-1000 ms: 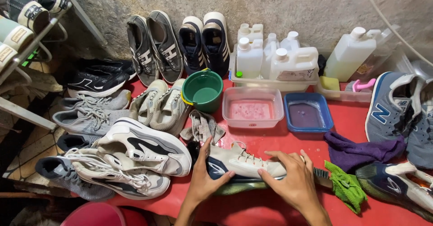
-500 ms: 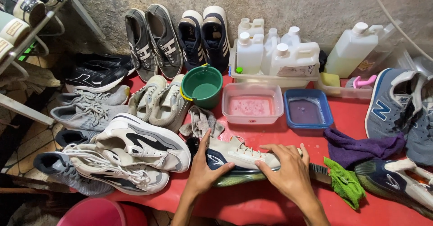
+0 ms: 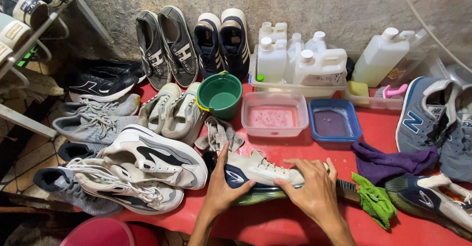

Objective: The person scrubs a white sneaker with a brush and wipes it with a green cloth. They rotate the shoe to clean different sides, then use the brush again on the upper and laces before wiping with the cloth.

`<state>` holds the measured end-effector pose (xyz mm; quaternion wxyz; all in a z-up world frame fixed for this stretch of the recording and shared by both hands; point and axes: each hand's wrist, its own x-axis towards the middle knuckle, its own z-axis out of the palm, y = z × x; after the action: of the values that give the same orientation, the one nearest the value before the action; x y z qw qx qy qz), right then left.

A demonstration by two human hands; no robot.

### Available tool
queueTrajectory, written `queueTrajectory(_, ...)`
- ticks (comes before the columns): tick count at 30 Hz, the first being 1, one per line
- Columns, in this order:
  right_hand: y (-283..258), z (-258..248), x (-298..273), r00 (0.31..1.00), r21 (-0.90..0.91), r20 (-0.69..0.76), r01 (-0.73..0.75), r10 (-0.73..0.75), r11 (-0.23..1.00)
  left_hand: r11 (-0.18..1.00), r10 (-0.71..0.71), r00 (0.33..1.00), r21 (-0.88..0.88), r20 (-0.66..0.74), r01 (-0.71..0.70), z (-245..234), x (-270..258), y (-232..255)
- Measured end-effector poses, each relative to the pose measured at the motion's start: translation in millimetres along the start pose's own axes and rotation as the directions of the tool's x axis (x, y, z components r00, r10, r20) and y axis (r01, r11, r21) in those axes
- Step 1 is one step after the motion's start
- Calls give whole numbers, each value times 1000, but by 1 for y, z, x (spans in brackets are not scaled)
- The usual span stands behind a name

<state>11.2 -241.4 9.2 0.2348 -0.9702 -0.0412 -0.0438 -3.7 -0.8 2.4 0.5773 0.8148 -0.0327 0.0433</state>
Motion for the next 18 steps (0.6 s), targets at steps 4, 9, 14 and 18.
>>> queueTrajectory(4,4,6,-10,998,-1,-59,19,-19,1000,999,38,999,4,-14,-38,1,-6,-11)
queueTrajectory(9,9,10,-28,993,-51,-103,45,-50,998,998,8,1000,59,5,-9,2,-20,-18)
queueTrajectory(14,24,24,-41,965,-20,-214,152,-153,988,994,15,1000,-106,-6,-16,1,-40,-20)
queueTrajectory(18,43,36,-43,914,61,-296,307,-277,950,943,-57,997,-331,-50,37,0,-58,-23)
